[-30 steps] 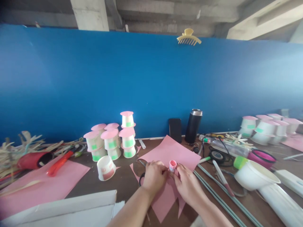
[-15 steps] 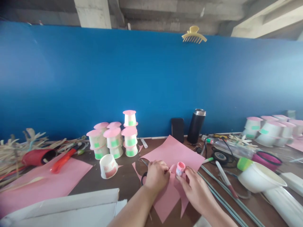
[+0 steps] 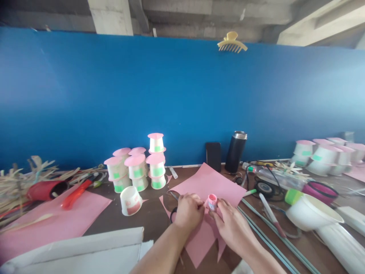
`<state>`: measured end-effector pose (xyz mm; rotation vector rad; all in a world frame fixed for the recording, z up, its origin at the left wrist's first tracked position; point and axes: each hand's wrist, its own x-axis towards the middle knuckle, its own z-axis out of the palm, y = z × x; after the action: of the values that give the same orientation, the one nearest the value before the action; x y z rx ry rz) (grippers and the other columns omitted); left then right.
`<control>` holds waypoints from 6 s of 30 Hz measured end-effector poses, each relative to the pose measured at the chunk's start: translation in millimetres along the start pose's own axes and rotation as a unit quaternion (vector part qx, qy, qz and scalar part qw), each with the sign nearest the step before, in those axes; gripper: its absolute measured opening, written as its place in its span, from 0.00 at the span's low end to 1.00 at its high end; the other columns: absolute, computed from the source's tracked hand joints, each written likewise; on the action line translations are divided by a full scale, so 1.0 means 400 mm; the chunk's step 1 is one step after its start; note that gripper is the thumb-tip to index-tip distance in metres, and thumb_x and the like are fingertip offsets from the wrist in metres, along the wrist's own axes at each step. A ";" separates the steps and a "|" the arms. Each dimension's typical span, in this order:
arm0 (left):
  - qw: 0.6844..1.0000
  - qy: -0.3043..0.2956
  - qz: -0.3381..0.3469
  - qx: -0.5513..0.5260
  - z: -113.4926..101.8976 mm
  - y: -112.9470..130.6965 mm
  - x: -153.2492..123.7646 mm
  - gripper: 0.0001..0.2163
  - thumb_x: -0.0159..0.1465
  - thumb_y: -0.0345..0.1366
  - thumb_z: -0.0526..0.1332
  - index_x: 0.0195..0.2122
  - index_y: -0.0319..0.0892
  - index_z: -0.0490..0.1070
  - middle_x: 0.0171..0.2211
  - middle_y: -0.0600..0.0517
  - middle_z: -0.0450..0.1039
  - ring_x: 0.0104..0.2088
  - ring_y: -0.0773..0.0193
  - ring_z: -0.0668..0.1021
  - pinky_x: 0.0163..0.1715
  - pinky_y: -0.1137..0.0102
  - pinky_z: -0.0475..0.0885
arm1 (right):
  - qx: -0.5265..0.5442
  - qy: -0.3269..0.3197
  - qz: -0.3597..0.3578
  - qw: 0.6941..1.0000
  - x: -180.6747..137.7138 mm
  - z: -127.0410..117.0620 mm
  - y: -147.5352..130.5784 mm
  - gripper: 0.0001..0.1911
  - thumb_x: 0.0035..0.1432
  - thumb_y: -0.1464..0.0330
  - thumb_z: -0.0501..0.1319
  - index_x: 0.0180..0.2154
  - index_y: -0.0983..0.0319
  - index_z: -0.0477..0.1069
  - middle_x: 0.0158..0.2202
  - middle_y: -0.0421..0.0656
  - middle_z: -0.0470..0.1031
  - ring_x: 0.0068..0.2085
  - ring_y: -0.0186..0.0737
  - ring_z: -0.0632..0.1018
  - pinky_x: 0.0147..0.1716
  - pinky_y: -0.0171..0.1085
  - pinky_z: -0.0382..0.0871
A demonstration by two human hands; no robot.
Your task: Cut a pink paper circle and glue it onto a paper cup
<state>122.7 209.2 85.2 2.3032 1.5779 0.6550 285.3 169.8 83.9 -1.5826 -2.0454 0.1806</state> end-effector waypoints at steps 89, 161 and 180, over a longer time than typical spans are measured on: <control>0.998 0.046 0.042 -0.011 0.015 -0.015 -0.001 0.13 0.60 0.38 0.56 0.22 0.46 0.76 0.29 0.54 0.77 0.32 0.64 0.74 0.36 0.68 0.60 | 0.040 -0.027 -0.013 0.999 0.001 0.003 -0.022 0.09 0.61 0.67 0.51 0.42 0.60 0.65 0.41 0.48 0.73 0.43 0.47 0.75 0.42 0.42 0.67; 0.998 0.054 0.038 -0.013 0.025 -0.014 0.003 0.18 0.64 0.44 0.54 0.22 0.45 0.76 0.27 0.52 0.76 0.31 0.66 0.73 0.35 0.68 0.58 | 0.058 0.033 0.064 0.996 -0.040 -0.044 -0.005 0.12 0.61 0.57 0.55 0.37 0.58 0.68 0.35 0.43 0.76 0.36 0.44 0.77 0.34 0.37 0.68; 0.999 0.026 0.036 -0.025 0.010 -0.015 0.001 0.10 0.59 0.37 0.57 0.25 0.46 0.77 0.31 0.52 0.78 0.34 0.62 0.75 0.38 0.68 0.61 | -0.033 -0.012 0.009 0.999 0.008 -0.001 -0.020 0.08 0.59 0.67 0.53 0.40 0.59 0.68 0.40 0.46 0.76 0.40 0.48 0.77 0.38 0.40 0.66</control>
<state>120.0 212.1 79.2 2.3335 1.4906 0.7692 278.0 170.3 88.6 -1.6468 -2.0751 0.1391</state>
